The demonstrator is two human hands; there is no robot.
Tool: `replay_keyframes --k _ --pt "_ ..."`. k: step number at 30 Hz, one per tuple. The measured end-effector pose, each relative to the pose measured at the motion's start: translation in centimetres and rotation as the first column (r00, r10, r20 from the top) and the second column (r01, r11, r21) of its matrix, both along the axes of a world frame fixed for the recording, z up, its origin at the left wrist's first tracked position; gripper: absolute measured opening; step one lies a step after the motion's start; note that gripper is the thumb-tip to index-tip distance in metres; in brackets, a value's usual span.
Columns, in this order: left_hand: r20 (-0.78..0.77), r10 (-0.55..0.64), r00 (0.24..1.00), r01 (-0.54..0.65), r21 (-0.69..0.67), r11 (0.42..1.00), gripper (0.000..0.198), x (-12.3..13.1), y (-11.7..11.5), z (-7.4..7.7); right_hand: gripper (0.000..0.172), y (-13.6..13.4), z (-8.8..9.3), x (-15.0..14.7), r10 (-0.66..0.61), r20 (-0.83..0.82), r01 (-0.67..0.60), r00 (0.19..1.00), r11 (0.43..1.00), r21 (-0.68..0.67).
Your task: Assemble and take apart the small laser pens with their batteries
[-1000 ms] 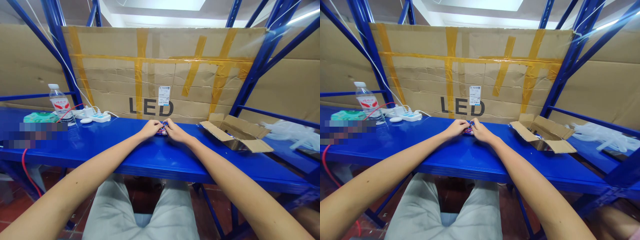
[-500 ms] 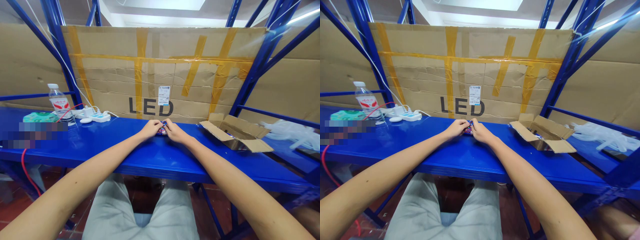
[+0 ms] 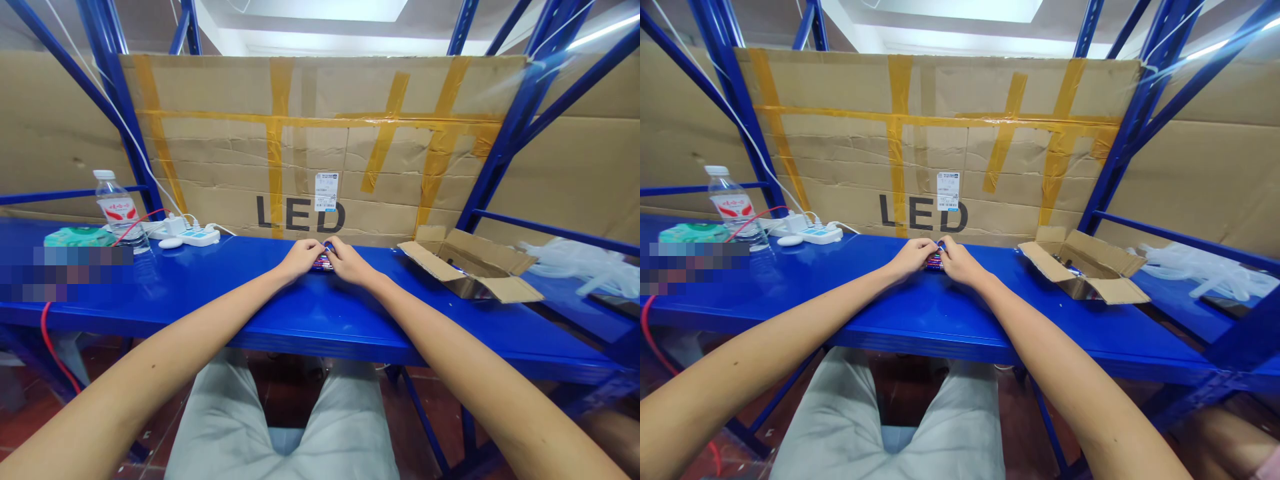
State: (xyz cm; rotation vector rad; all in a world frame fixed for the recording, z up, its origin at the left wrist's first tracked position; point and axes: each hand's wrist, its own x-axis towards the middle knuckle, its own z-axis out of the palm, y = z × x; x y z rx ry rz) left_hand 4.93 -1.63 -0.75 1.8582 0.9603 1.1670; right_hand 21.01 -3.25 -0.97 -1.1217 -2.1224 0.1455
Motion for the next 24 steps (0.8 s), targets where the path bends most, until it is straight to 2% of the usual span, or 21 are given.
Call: replay_keyframes --k 6,14,16,19,22,24 --pt "0.110 -0.012 0.994 0.030 -0.166 0.986 0.023 0.2 -0.7 0.4 0.024 -0.3 0.2 -0.3 -0.042 0.058 0.040 0.997 0.998 0.040" --pt "0.176 -0.002 0.984 0.032 -0.169 0.985 0.016 0.2 -0.5 0.5 0.035 -0.4 0.4 -0.2 -0.031 0.152 0.012 0.988 0.993 0.121" --pt "0.152 0.003 0.988 0.020 -0.145 0.989 0.018 0.0 -0.3 0.3 0.037 -0.3 0.3 -0.2 -0.004 0.122 -0.008 0.992 0.996 0.093" --pt "0.061 0.007 0.998 -0.005 -0.035 0.999 0.019 -0.2 0.0 0.1 0.034 -0.1 0.1 -0.2 0.028 0.065 -0.031 0.998 0.999 0.045" --pt "-0.061 0.003 0.998 0.003 0.098 0.995 0.020 -0.5 0.2 0.0 0.029 -0.1 0.3 0.1 0.020 0.029 -0.020 0.999 1.000 0.018" --pt "-0.114 -0.012 0.993 0.026 0.122 0.992 0.022 -0.6 0.1 0.1 0.028 0.0 0.5 0.5 0.011 0.032 -0.011 0.999 1.000 0.006"
